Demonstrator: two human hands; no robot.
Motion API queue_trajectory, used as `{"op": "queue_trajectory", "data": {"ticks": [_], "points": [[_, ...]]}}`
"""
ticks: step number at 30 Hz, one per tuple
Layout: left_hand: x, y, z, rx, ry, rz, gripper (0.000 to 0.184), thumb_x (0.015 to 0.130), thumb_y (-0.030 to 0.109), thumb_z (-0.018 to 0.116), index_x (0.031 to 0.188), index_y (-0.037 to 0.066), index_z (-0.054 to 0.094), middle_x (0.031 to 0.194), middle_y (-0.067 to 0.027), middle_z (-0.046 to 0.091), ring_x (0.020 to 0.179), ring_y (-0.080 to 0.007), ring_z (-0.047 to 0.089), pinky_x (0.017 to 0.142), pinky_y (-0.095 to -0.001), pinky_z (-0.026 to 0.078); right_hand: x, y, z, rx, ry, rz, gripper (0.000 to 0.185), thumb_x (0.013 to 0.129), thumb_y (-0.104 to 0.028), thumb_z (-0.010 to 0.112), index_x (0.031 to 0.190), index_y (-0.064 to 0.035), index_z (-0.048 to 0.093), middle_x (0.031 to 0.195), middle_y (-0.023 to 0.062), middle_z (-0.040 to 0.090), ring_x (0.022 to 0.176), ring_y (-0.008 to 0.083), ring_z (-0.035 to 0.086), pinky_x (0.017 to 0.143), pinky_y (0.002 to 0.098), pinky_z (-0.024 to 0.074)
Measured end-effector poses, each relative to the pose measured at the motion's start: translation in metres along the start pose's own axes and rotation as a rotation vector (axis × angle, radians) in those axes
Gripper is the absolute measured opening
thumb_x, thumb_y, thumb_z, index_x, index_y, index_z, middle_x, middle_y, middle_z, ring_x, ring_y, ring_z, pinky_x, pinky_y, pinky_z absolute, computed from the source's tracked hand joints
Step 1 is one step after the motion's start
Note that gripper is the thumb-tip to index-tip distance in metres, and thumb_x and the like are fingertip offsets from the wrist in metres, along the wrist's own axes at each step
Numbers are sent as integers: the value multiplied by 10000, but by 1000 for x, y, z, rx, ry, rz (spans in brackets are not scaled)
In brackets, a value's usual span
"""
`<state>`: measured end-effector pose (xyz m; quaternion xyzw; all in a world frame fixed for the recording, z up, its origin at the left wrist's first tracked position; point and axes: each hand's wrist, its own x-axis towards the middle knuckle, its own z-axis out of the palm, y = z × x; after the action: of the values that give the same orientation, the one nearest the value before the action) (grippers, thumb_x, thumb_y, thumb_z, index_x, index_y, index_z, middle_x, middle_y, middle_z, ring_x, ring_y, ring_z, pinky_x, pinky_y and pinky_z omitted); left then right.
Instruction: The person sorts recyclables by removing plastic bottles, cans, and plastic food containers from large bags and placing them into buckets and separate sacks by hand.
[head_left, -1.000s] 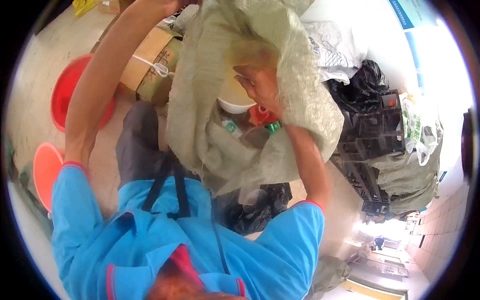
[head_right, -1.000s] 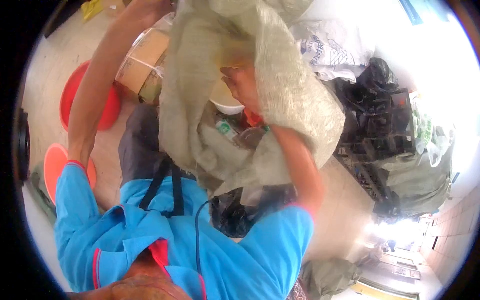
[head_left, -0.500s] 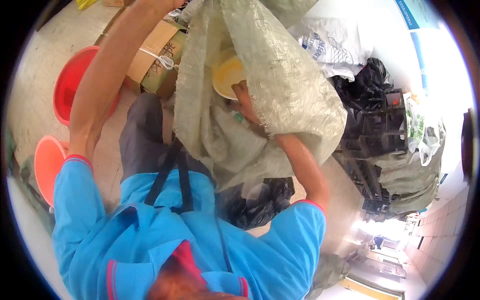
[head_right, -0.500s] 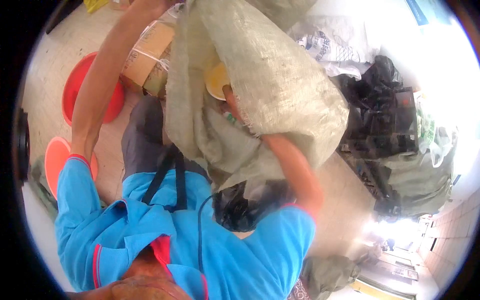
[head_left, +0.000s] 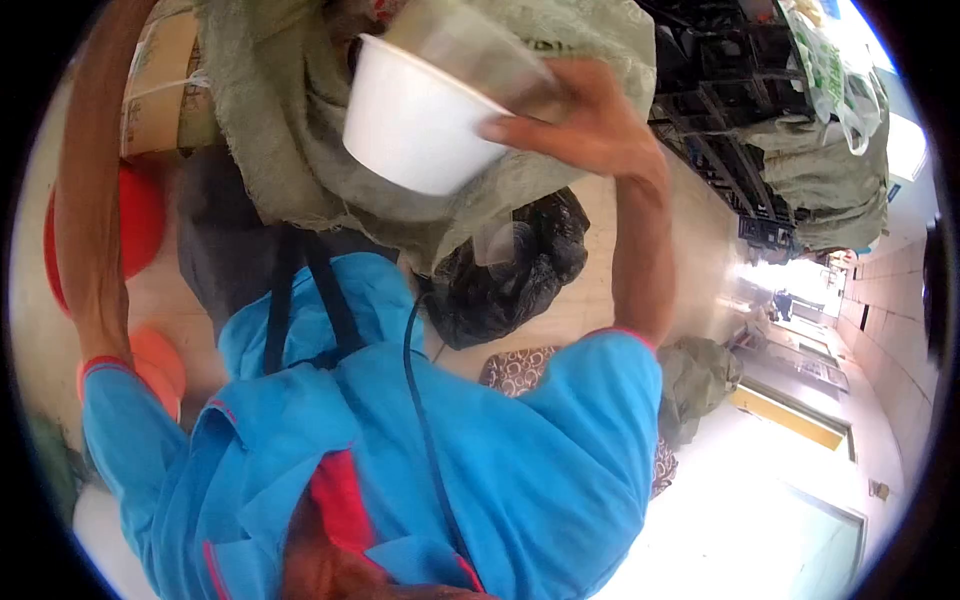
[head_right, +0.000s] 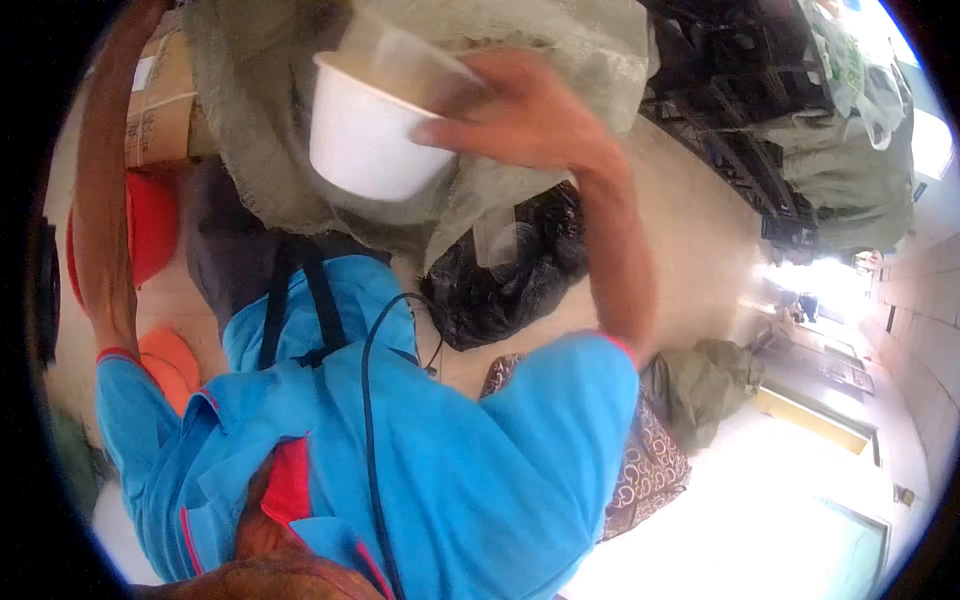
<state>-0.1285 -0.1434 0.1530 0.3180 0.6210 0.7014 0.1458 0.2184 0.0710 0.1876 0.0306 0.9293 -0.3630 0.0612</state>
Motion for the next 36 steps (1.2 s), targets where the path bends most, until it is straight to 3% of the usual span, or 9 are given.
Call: {"op": "queue_trajectory", "data": {"ticks": [2, 7, 10, 12, 14, 16, 21, 29, 36], "points": [[-3, -11, 13, 117, 102, -41, 259, 914, 314, 562, 1014, 90, 645, 779, -39, 567, 694, -165, 523, 653, -328, 456, -51, 17, -13, 306, 150, 30, 335, 650, 41, 758, 962, 32, 637, 884, 120, 667, 815, 171, 640, 674, 321, 518], [-2, -48, 25, 14, 292, -66, 285, 917, 340, 552, 1045, 98, 633, 773, -23, 561, 693, -155, 524, 647, -332, 454, -194, 102, 26, 789, 1010, -19, 753, 603, -203, 719, 1243, 92, 453, 1168, 235, 564, 1039, 356, 584, 912, 430, 487], [1, -76, 8, -19, 136, -187, 358, 905, 367, 565, 1085, 69, 646, 823, -48, 619, 722, -207, 579, 661, -352, 485, -272, 164, 72, 1132, 1176, -11, 546, 756, -87, 663, 1240, 66, 462, 1178, 182, 561, 1107, 293, 544, 959, 445, 432], [1, -83, 15, -23, 334, -199, 550, 803, 296, 637, 1208, -10, 424, 1181, -214, 509, 1002, -359, 536, 785, -533, 472, -298, 206, 123, 1222, 1381, 144, 464, 804, -98, 625, 1212, 72, 482, 1169, 168, 565, 1076, 287, 552, 956, 441, 434], [35, -177, -67, 322, 228, 40, 462, 892, 379, 551, 1165, 7, 579, 1195, -97, 569, 1058, -234, 555, 890, -341, 458, -290, 208, 166, 1332, 1450, 359, 395, 810, -91, 625, 1162, 60, 529, 1119, 154, 593, 997, 251, 575, 899, 418, 456], [26, -164, -57, 464, 242, -19, 525, 878, 396, 572, 1243, 22, 520, 1265, -117, 518, 1108, -254, 528, 932, -358, 431, -311, 271, 238, 1188, 1330, 717, 582, 820, -222, 641, 1268, 87, 436, 1279, 162, 501, 1170, 250, 483, 984, 409, 386], [18, -161, -57, 762, 280, -81, 678, 850, 427, 611, 1374, 47, 408, 1376, -158, 431, 1202, -284, 475, 998, -384, 388, -298, 302, 323, 417, 1375, 1109, 381, 736, -175, 725, 992, 92, 635, 950, 132, 654, 844, 233, 607, 755, 351, 456], [-18, -132, -17, 668, 316, -72, 784, 815, 446, 638, 1398, 14, 345, 1402, -193, 395, 1274, -303, 419, 1046, -417, 349, -363, 317, 321, -209, 887, 1135, 345, 729, -265, 665, 794, 73, 650, 779, 248, 648, 778, 406, 638, 718, 462, 488], [-23, -130, -23, 842, 288, -112, 773, 803, 467, 639, 1390, 39, 374, 1373, -177, 438, 1229, -302, 470, 1001, -397, 396, -312, 354, 317, -368, 1017, 1310, 338, 746, -275, 593, 754, 63, 599, 741, 283, 597, 722, 452, 598, 657, 503, 453]]}}
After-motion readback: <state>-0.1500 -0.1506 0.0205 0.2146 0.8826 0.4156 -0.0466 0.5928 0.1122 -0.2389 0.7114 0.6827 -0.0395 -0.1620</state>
